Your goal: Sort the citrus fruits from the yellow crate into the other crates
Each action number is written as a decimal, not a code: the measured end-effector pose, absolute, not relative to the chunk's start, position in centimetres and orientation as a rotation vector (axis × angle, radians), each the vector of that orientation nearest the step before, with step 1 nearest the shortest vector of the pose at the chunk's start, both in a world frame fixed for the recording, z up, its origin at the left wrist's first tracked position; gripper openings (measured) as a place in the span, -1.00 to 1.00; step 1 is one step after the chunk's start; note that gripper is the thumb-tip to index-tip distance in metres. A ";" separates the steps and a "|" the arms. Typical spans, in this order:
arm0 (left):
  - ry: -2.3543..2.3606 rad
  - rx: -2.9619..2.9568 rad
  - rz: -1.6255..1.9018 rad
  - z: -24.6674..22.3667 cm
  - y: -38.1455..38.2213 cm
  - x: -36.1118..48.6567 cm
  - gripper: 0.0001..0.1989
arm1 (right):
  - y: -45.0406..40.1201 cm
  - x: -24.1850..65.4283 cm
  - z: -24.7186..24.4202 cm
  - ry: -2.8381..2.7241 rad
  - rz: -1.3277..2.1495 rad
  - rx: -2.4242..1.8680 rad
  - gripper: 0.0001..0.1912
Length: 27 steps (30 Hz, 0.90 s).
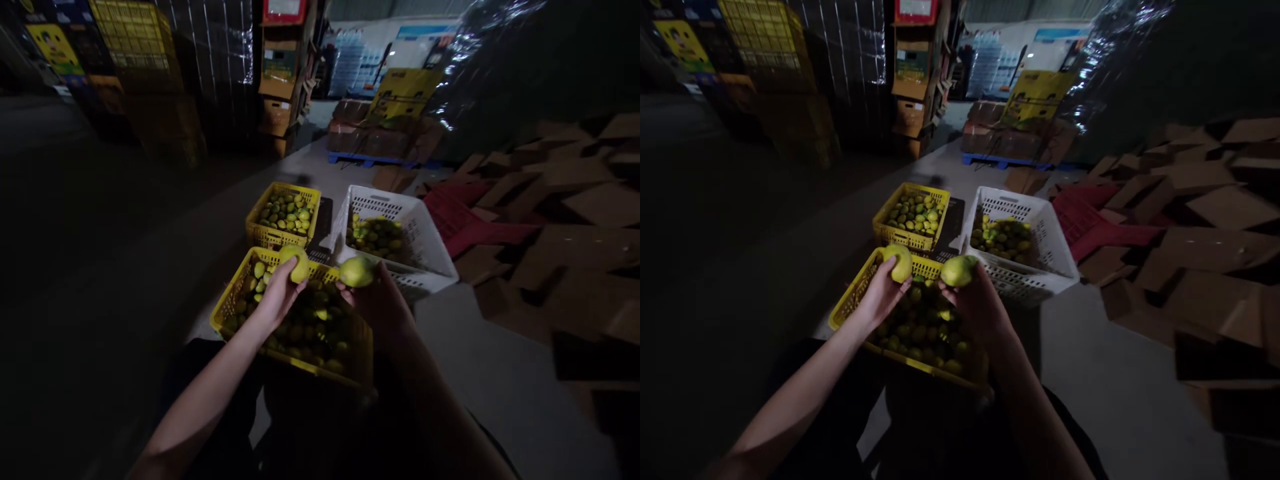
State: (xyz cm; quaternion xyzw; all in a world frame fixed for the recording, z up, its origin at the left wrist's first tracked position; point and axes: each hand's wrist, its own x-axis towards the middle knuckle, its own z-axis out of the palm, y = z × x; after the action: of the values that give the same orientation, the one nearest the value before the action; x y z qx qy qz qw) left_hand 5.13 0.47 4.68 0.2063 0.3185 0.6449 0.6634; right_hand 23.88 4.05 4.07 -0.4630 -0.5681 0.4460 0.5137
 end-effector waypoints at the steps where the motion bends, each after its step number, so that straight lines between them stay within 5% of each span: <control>1: 0.798 0.581 1.483 4.2 0.6 5.4 -0.64 | 3.6 24.4 4.0 -1.386 1.065 -1.116 -0.79; 5: 1.070 1.180 1.564 2.7 0.7 5.6 -0.56 | 2.5 24.8 3.2 -1.307 1.100 -1.081 -0.85; 11: 1.181 1.582 1.628 2.3 0.7 5.2 -0.47 | 1.6 23.9 2.6 -1.246 0.854 -1.011 -0.49; 22: 1.170 1.796 1.560 2.9 -0.2 5.8 -0.50 | 0.7 23.9 2.2 -1.423 0.658 -1.047 -0.45; 27: 1.149 1.671 1.559 2.4 0.0 5.8 -0.47 | 0.7 23.6 2.9 -1.174 1.031 -0.993 -0.59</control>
State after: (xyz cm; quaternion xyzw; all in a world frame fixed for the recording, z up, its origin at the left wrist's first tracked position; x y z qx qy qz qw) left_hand 5.83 0.04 2.37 0.6258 0.4301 0.5836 0.2877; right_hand 23.58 0.73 2.88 -0.4285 -0.5067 0.4449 0.6014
